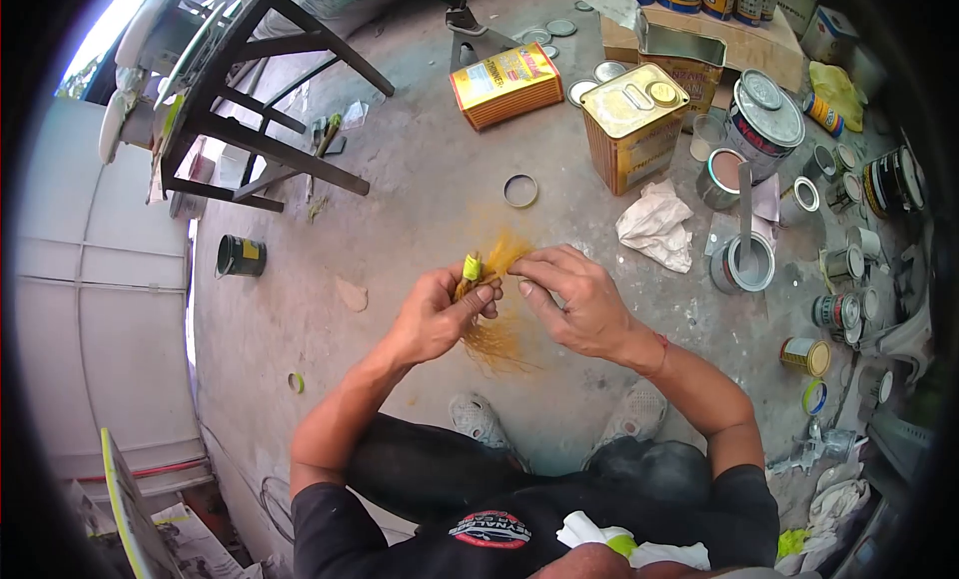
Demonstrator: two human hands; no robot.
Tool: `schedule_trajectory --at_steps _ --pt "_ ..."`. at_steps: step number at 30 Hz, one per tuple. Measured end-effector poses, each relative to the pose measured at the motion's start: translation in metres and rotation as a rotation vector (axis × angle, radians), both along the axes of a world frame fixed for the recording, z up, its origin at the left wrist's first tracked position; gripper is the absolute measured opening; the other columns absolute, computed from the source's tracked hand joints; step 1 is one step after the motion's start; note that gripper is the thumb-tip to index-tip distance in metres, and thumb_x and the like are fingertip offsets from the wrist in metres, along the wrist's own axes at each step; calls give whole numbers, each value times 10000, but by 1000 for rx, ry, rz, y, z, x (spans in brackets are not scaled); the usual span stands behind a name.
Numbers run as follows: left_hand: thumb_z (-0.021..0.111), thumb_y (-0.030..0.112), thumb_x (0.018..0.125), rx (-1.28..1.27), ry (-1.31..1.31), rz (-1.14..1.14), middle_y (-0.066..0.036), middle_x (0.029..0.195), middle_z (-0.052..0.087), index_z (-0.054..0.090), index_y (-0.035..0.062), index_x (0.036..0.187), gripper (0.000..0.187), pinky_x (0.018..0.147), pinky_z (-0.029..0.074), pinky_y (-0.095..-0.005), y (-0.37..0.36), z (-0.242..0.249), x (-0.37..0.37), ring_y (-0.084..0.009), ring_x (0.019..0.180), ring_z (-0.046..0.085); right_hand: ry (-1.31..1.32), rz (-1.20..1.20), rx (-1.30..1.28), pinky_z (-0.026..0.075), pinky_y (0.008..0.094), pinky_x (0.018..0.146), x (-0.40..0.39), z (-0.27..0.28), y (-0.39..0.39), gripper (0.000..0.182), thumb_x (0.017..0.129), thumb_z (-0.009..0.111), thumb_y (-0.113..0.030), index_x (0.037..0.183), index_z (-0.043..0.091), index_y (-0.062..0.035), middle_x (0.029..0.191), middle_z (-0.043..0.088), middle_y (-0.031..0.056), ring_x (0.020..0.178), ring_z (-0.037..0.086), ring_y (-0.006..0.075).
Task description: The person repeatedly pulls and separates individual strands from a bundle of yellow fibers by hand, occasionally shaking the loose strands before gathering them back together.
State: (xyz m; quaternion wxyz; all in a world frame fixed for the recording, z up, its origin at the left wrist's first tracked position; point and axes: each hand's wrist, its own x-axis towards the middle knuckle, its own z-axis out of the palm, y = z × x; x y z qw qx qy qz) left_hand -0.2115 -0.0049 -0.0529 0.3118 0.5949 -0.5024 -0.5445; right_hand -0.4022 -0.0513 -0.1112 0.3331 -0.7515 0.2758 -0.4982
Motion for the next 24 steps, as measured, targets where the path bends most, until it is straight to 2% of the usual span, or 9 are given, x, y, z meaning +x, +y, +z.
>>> schedule_trajectory --at_steps 6,8,13,15,16,18,21,23,24 --pt "574 171 942 23 -166 -53 8 750 572 603 -7 957 181 621 438 -253 8 -12 -4 -77 680 508 169 -15 73 482 369 663 -11 -1 14 129 754 669 -52 881 686 -40 755 609 105 721 591 282" --pt "575 196 946 97 -142 -78 3 808 599 617 -8 1012 218 636 440 -238 5 -6 -6 -73 714 528 139 -22 51 479 363 663 -9 -1 19 135 747 674 -48 881 690 -44 733 592 102 706 582 276" --pt "580 197 943 108 -10 -136 24 771 578 621 -3 1006 213 615 420 -233 6 -14 -9 -62 692 500 167 15 37 479 355 695 -12 -10 20 152 766 652 -61 907 697 -29 750 612 120 728 599 283" --pt "585 199 941 118 -43 -141 30 759 570 619 1 1008 212 611 414 -231 7 -12 -5 -59 685 490 54 214 429 480 340 740 -10 -12 21 188 806 625 -105 953 696 -11 841 666 141 800 639 257" --pt "592 198 937 106 17 -147 34 744 560 623 7 1008 206 608 408 -231 9 -18 -6 -56 680 483 34 248 410 480 340 740 -9 -13 21 188 806 625 -105 953 696 -11 841 666 141 800 639 257" --pt "608 197 928 64 26 -144 39 718 547 633 19 1004 195 599 402 -231 12 -25 -8 -53 665 469 116 291 664 475 326 776 -13 -17 20 226 837 609 -152 980 692 1 906 694 153 846 661 221" --pt "626 200 915 -9 -111 -116 42 686 542 641 29 994 189 583 401 -238 13 -24 -11 -56 635 455 85 329 644 473 291 762 -11 -30 15 227 827 639 -154 979 699 3 877 711 105 816 658 171" --pt "634 204 908 -44 -175 -117 42 664 539 642 32 988 190 572 402 -244 13 -19 -11 -59 615 446 -7 343 869 473 258 744 -13 -33 13 216 821 640 -133 968 702 13 862 706 55 796 651 146" --pt "639 210 904 -47 -197 -117 41 648 534 636 29 977 195 557 397 -252 12 -16 -12 -61 602 438 -7 351 862 473 258 744 -11 -36 12 216 821 640 -133 968 702 13 862 706 55 796 651 146"
